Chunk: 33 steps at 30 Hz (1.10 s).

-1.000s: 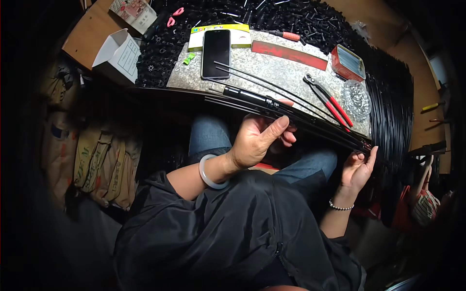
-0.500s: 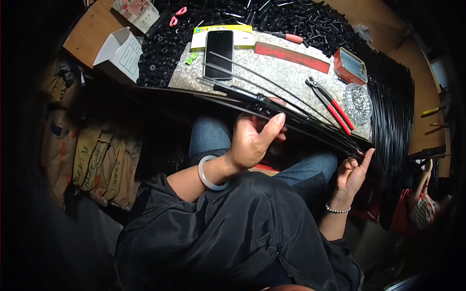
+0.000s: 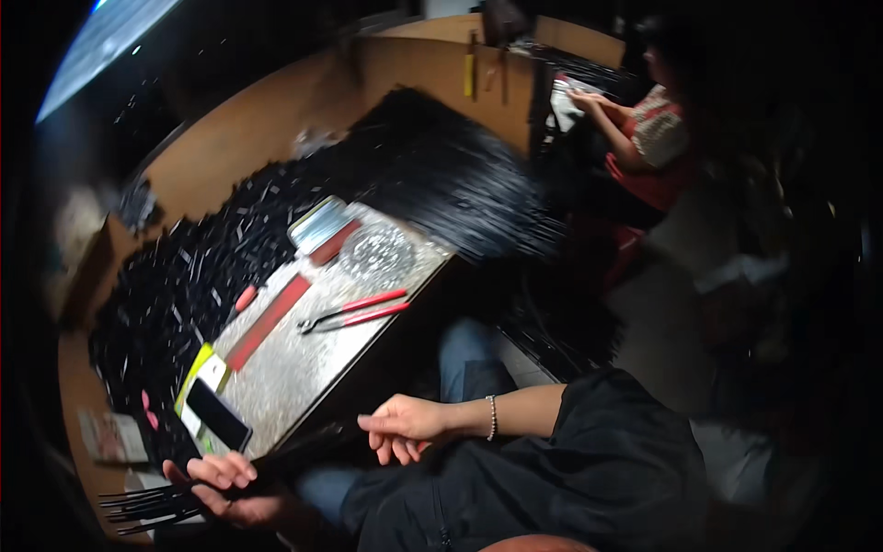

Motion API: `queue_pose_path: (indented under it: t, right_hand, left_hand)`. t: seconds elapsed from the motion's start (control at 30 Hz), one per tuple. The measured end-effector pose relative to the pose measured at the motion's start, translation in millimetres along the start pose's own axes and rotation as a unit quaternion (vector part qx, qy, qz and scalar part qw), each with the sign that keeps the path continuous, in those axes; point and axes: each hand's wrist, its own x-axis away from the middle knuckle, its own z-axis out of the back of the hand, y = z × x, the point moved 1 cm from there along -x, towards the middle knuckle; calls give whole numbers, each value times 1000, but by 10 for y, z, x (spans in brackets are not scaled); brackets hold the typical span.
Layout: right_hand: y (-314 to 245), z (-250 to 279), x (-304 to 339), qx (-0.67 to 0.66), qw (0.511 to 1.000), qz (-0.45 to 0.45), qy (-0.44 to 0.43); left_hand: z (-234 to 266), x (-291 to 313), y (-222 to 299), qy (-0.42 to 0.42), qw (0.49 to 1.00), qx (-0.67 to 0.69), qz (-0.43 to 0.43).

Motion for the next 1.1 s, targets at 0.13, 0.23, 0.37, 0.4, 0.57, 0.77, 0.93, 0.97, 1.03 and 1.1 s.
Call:
queue_pose_path:
  t: [0.13, 0.23, 0.37, 0.4, 0.57, 0.77, 0.93, 0.97, 1.03, 1.1]
  right_hand:
    - [-405, 499, 71, 505, 632, 473, 349]
    - [-433, 1016, -171, 626, 538, 410, 388]
    - [-483, 1082, -406, 683, 527, 393, 318]
    - [-506, 1090, -416, 688, 518, 378, 340]
    - [-683, 1220, -284, 755, 464, 326, 331]
    - [-599, 1050, -437, 735, 503, 352, 287]
    - [-429, 962, -162, 375, 878, 240, 176]
    - [-368, 875, -86, 125, 972, 179, 83]
    - [-375, 586, 14, 81, 983, 162, 3]
    - [-431, 384, 72, 122, 977, 177, -2]
  left_hand:
    - [20, -110, -246, -34, 998, 17, 53]
    - [13, 8, -339, 5, 990, 24, 138]
    - [245, 236, -440, 67, 960, -156, 224]
    - [16, 176, -402, 92, 951, -102, 278]
    - [-264, 52, -574, -128, 956, -171, 203]
    - [-14, 102, -489, -104, 950, -160, 246]
    - [-18, 67, -486, -71, 960, -115, 247]
    - [-31, 72, -470, -48, 961, -90, 258]
    - [-67, 55, -466, -33, 954, -109, 278]
    - [-76, 45, -498, -22, 961, -103, 254]
